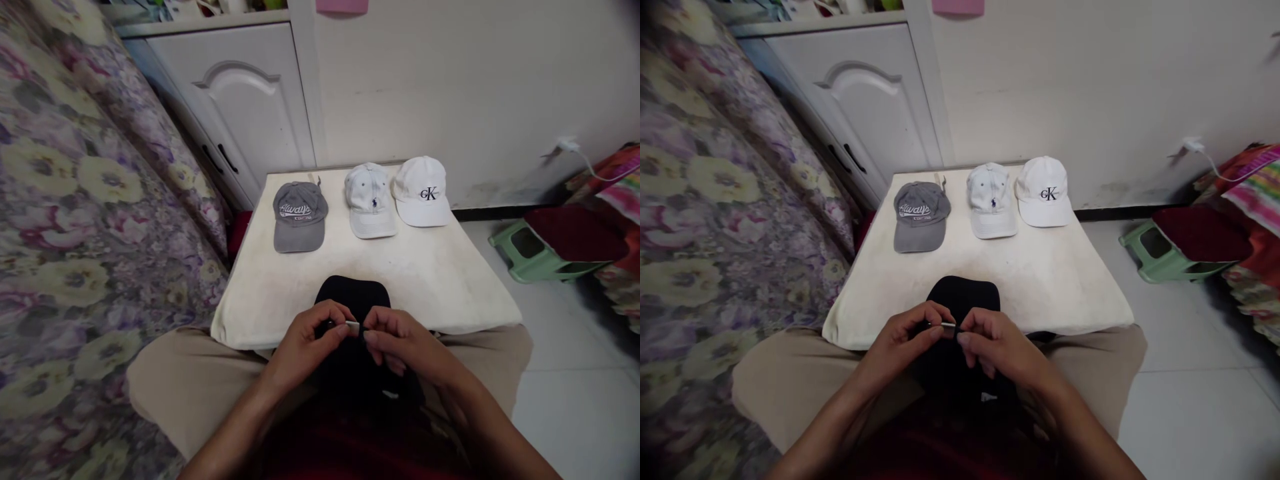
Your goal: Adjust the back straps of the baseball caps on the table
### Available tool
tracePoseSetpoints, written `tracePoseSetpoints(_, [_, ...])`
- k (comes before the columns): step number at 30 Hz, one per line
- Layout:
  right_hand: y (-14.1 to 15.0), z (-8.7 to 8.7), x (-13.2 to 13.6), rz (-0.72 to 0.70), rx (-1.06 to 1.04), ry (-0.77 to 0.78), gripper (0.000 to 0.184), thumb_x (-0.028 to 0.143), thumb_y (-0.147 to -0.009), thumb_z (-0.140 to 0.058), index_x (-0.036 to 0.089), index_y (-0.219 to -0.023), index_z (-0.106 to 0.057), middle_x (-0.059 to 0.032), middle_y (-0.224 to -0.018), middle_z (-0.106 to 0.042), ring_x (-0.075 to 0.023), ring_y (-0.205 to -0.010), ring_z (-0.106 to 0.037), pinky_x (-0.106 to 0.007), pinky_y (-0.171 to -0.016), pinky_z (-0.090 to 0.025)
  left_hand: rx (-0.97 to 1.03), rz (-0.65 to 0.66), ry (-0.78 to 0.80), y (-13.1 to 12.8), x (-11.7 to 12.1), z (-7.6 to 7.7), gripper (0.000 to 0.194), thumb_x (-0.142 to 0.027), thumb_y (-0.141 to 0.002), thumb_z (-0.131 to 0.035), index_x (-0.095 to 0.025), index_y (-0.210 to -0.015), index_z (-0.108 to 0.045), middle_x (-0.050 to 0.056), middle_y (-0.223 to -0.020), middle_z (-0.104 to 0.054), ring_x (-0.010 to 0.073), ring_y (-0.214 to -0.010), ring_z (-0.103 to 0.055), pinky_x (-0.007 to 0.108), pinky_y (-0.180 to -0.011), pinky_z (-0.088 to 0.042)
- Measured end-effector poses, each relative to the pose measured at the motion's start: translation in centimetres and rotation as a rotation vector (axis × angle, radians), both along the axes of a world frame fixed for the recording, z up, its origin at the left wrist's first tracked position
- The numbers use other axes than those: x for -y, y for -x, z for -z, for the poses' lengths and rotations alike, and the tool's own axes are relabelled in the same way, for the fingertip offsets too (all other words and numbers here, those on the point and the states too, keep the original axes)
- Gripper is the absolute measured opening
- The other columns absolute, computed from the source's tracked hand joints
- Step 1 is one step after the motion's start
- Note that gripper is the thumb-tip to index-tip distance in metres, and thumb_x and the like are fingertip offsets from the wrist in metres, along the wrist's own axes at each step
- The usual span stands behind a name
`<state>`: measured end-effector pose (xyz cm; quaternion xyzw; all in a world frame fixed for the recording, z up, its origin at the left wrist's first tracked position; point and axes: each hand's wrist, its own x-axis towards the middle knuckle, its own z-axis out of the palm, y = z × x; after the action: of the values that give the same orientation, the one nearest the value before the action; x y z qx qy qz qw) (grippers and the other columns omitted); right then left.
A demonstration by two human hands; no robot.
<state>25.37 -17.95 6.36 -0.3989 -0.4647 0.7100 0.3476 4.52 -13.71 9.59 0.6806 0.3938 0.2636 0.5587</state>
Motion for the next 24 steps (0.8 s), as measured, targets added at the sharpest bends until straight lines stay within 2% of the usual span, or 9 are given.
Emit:
tracePoseSetpoints(3, [-0.7,0.0,-0.8,-0.036,0.003,0.035,0.021,0.036,-0.089,-0.064,0.018,-0.087,-0.054,0.0069,-0.060,-0.059,-0.0027,-0.036,-0.037,-0.016,-0.036,-0.024,-0.017,0.051,-0.003,0.1,-0.3,-0.6,0.016,-0.029,-0.093,-0.054,-0.020,-0.082,-0.062,0.006,-0.103,-0.067,0.0228,-0.100,-0.061,0.035,-0.091,-0.043])
tracePoseSetpoints(7, [-1.6,-0.2,-1.7,-0.108,0.019,0.026,0.020,0.035,-0.088,-0.066,0.017,-0.086,-0.057,0.0065,-0.058,-0.059,-0.0032,-0.037,-0.035,-0.016,-0.037,-0.023,-0.001,0.092,0.018,0.6,-0.3,-0.6,0.009,-0.021,-0.090,-0.055,-0.023,-0.094,-0.063,0.005,-0.112,-0.067,0.0235,-0.107,-0.060,0.035,-0.093,-0.043])
tracePoseSetpoints(12, [-2.0,-0.3,-2.2,-0.143,0.071,-0.006,0.017,0.032,-0.088,-0.065,0.017,-0.084,-0.058,0.0065,-0.058,-0.058,-0.0037,-0.041,-0.036,-0.017,-0.039,-0.023,-0.073,0.029,-0.020,1.1,0.2,-0.1,0.035,-0.016,-0.083,-0.062,-0.025,-0.116,-0.060,0.005,-0.117,-0.065,0.0241,-0.113,-0.058,0.036,-0.098,-0.042])
tracePoseSetpoints(16, [-2.2,-0.1,-2.4,-0.173,0.114,-0.015,0.017,0.033,-0.089,-0.063,0.017,-0.084,-0.059,0.0065,-0.059,-0.057,-0.0045,-0.043,-0.036,-0.018,-0.042,-0.025,-0.073,0.006,0.004,1.3,0.4,0.5,0.028,-0.016,-0.085,-0.059,-0.024,-0.112,-0.063,0.004,-0.113,-0.066,0.0229,-0.109,-0.059,0.035,-0.096,-0.042])
tracePoseSetpoints(24, [-2.1,-0.9,-3.1,-0.230,0.160,-0.052,0.022,0.038,-0.089,-0.064,0.017,-0.085,-0.061,0.0056,-0.060,-0.056,-0.0054,-0.044,-0.037,-0.019,-0.042,-0.025,0.084,0.023,0.149,0.9,0.1,0.7,0.020,-0.022,-0.086,-0.059,-0.022,-0.105,-0.064,0.002,-0.094,-0.065,0.0170,-0.084,-0.058,0.027,-0.070,-0.042])
